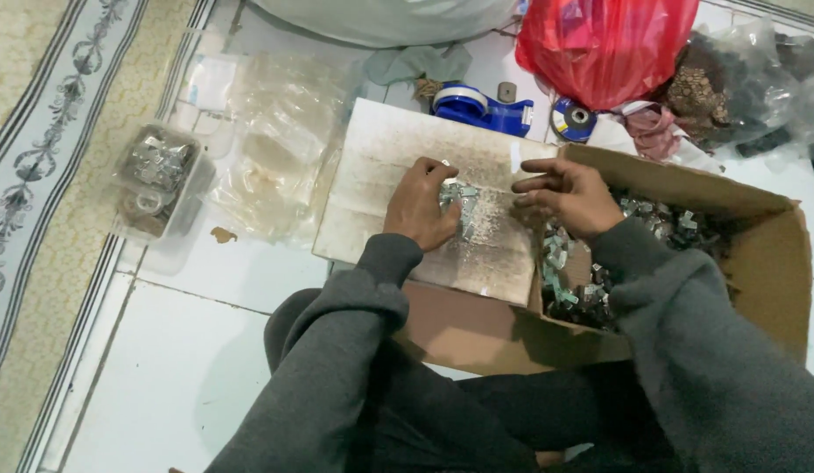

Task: Sorting and arranging small metal components from a bulk box onto a flat surface and into plastic bags.

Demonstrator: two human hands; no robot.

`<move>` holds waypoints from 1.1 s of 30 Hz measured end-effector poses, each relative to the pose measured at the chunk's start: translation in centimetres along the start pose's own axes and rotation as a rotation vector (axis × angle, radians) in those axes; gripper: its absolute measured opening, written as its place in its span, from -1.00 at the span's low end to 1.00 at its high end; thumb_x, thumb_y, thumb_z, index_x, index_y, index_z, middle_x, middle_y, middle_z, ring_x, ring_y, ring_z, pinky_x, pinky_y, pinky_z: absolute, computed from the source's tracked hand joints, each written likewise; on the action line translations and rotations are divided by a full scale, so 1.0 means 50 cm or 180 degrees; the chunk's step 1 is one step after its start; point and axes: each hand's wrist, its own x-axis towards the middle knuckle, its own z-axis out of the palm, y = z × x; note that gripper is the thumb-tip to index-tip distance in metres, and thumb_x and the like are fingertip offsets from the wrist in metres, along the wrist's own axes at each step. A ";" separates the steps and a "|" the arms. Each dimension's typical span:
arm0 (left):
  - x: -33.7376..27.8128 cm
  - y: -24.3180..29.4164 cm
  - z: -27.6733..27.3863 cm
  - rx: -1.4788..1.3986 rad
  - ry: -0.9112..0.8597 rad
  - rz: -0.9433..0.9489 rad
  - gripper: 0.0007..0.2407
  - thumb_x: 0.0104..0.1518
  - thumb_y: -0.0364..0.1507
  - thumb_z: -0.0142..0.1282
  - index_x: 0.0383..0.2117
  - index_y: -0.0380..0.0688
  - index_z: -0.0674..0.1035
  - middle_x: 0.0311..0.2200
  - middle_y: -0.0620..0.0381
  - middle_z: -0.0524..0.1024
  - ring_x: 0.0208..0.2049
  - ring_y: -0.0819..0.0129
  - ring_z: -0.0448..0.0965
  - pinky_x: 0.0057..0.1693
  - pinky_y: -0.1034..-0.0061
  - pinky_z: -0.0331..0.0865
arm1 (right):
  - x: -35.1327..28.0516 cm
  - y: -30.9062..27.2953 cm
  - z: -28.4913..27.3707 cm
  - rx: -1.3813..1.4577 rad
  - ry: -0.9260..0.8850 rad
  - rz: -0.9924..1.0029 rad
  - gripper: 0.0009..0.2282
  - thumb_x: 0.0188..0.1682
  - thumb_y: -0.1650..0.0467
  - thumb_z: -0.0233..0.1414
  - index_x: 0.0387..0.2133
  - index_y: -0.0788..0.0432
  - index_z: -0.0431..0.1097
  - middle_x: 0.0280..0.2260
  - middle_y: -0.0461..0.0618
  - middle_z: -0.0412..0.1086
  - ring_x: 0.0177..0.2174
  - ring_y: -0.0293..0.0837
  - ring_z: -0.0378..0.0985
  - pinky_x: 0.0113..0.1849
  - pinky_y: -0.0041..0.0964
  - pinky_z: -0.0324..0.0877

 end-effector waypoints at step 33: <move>0.128 0.090 0.349 -0.0935 -0.0726 0.0300 -0.86 0.06 -0.63 0.14 -0.28 -0.33 0.67 -0.42 -0.37 0.61 -0.39 -0.39 0.63 -0.38 0.09 0.60 | -0.070 0.366 -0.212 -0.3659 -0.0818 -0.0244 -0.79 -0.11 0.26 0.15 -0.39 0.14 0.60 -0.44 0.11 0.57 -0.37 0.26 0.61 -0.33 0.21 0.56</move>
